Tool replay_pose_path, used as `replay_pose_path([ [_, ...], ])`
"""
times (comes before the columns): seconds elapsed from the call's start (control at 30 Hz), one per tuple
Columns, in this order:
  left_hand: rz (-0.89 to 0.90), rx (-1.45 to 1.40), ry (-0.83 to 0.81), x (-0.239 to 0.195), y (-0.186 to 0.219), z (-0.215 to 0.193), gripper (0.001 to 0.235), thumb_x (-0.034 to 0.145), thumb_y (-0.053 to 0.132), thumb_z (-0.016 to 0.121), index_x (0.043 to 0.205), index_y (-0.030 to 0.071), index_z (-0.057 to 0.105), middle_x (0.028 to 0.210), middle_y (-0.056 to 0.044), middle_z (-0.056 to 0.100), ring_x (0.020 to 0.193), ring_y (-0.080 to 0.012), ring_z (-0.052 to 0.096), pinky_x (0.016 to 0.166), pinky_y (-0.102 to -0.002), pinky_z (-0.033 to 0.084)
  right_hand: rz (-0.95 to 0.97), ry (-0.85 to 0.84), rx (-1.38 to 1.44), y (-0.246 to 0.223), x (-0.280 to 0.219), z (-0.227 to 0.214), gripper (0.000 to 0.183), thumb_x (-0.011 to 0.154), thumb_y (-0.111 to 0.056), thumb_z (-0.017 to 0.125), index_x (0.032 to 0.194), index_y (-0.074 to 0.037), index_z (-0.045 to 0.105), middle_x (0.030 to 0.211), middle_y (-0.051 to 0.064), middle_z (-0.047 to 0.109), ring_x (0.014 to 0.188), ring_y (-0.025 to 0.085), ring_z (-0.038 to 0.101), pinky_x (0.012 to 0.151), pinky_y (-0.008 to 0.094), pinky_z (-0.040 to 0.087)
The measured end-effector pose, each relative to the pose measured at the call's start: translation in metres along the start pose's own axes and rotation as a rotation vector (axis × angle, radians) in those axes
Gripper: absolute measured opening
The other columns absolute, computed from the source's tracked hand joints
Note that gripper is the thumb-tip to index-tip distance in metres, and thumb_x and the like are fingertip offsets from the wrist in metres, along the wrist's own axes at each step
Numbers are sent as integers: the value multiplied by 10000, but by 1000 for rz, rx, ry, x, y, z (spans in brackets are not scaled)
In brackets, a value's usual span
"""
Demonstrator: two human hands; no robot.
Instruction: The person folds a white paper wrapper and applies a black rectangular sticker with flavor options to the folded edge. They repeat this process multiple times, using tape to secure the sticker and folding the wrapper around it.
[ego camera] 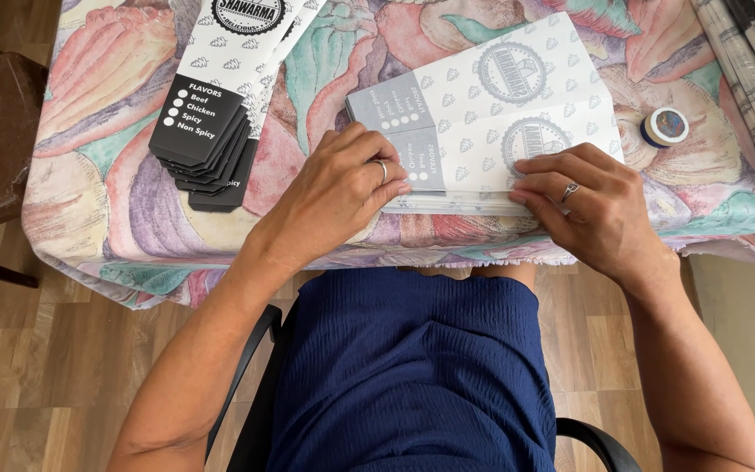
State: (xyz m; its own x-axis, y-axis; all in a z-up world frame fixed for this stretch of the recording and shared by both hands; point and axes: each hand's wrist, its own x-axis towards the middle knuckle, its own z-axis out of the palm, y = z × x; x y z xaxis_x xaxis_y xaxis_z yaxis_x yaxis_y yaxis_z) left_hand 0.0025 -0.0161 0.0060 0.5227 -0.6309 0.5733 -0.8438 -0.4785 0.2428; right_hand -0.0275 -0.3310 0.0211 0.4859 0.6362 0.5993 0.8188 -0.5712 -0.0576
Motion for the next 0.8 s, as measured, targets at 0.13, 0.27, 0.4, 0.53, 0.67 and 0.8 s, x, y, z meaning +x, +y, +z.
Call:
replay_pose_path([
  [0.13, -13, -39, -2, -3, 0, -2, 186, 947, 168, 783, 1004, -8, 765, 976, -108, 621, 933, -291, 573, 824, -430, 472, 34, 18, 2, 0, 0, 2, 60, 1026, -10, 766, 971, 6, 747, 1052, 124, 780, 880, 261, 704, 796, 358, 542],
  [0.27, -20, -88, 35, -4, -2, 0, 203, 880, 120, 850, 994, -24, 764, 979, -102, 644, 934, -276, 591, 814, -412, 481, 56, 39, 24, -1, 0, 4, 101, 1031, 16, 762, 943, 5, 715, 1025, 121, 781, 870, 262, 709, 795, 359, 531],
  [0.4, -7, -65, 56, -4, -3, 2, 124, 929, 93, 809, 969, -12, 756, 960, -88, 644, 906, -266, 583, 800, -403, 476, 85, 52, 61, -3, 0, 4, 107, 1021, 22, 769, 930, 8, 714, 1042, 142, 779, 833, 265, 681, 758, 366, 505],
  [0.53, 6, 12, 42, -4, 1, 4, 108, 947, 75, 777, 940, 16, 687, 978, -72, 634, 893, -275, 565, 766, -411, 428, 125, 25, -19, -15, 11, 6, 102, 985, -13, 803, 908, -33, 739, 1007, 108, 769, 958, 290, 701, 836, 403, 529],
  [0.67, 92, 135, 87, -4, 6, 4, 105, 946, -22, 778, 937, -37, 675, 971, -115, 627, 889, -280, 564, 765, -414, 449, 52, 43, 36, -26, 29, 25, 158, 994, -112, 812, 1055, -10, 708, 1028, 150, 685, 872, 311, 566, 783, 413, 473],
  [0.8, 108, 194, 102, -11, 2, 9, 132, 1026, 149, 659, 941, 48, 664, 950, -64, 615, 948, -242, 609, 867, -383, 475, 103, 89, 24, -30, 30, 53, 56, 973, -81, 735, 938, -42, 756, 907, 110, 688, 807, 302, 603, 720, 403, 529],
])
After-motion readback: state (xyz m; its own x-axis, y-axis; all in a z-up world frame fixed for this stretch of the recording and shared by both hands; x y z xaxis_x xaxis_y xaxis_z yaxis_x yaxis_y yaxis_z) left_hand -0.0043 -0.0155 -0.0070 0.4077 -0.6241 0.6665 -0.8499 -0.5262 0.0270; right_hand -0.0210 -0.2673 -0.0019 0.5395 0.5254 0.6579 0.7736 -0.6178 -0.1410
